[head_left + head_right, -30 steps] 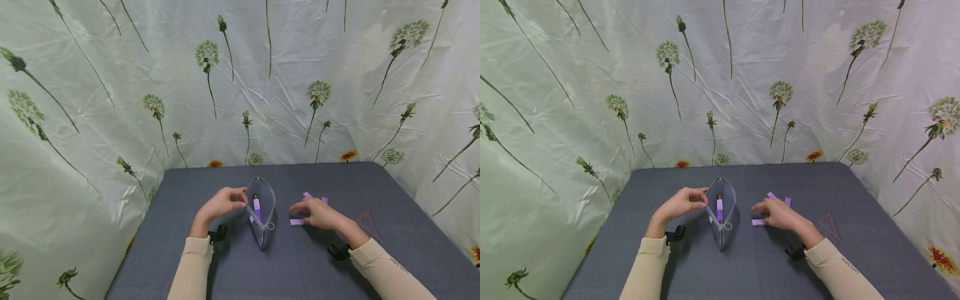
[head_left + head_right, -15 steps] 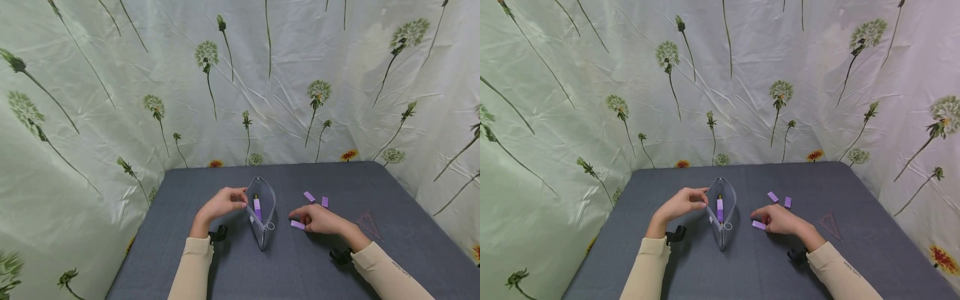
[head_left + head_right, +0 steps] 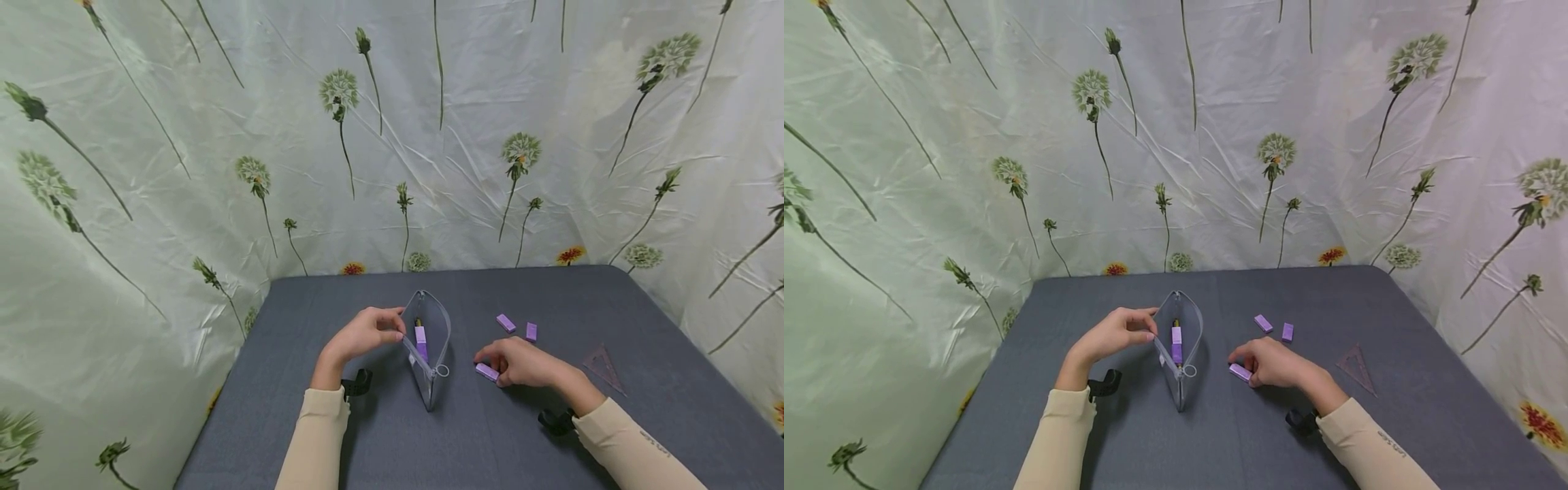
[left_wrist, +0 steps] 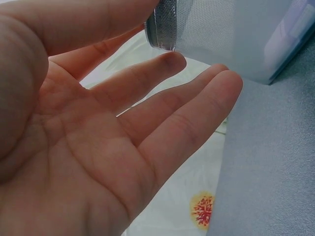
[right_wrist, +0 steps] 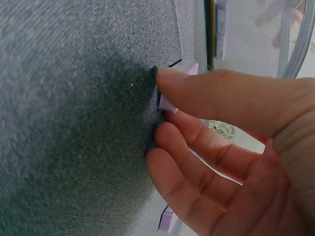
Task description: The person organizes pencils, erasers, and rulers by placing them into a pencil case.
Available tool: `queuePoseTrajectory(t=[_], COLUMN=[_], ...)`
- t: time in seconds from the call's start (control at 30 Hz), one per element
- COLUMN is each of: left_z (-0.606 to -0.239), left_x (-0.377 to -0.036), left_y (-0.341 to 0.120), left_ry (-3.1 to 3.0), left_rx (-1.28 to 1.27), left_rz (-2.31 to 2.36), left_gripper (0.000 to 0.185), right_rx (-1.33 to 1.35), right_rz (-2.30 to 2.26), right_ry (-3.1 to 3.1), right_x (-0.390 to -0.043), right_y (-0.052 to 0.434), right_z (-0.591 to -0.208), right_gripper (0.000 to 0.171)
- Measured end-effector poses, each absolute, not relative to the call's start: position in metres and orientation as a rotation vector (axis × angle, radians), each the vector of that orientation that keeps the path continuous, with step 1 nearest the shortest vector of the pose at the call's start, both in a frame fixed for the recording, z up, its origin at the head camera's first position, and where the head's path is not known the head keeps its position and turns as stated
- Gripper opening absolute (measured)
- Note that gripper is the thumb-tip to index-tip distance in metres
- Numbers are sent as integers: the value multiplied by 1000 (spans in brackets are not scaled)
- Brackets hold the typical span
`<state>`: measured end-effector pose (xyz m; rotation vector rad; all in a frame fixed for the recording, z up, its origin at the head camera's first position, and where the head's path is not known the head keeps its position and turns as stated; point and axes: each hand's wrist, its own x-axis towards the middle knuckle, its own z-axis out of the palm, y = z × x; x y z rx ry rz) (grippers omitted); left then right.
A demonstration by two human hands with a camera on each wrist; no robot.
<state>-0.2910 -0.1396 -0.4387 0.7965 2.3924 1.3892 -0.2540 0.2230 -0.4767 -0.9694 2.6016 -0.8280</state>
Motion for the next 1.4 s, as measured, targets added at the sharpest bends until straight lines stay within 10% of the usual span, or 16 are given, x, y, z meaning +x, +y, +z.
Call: queuePoseTrajectory(t=[1.4], left_z=[-441], left_x=[-295], left_y=[-142], left_ry=[2270], left_rx=[851], left_rz=[1481], left_gripper=[15], right_rx=[-736], right_rz=[-550], right_ry=[3143], right_x=[-248], right_y=[180], right_z=[-428], right_gripper=[32])
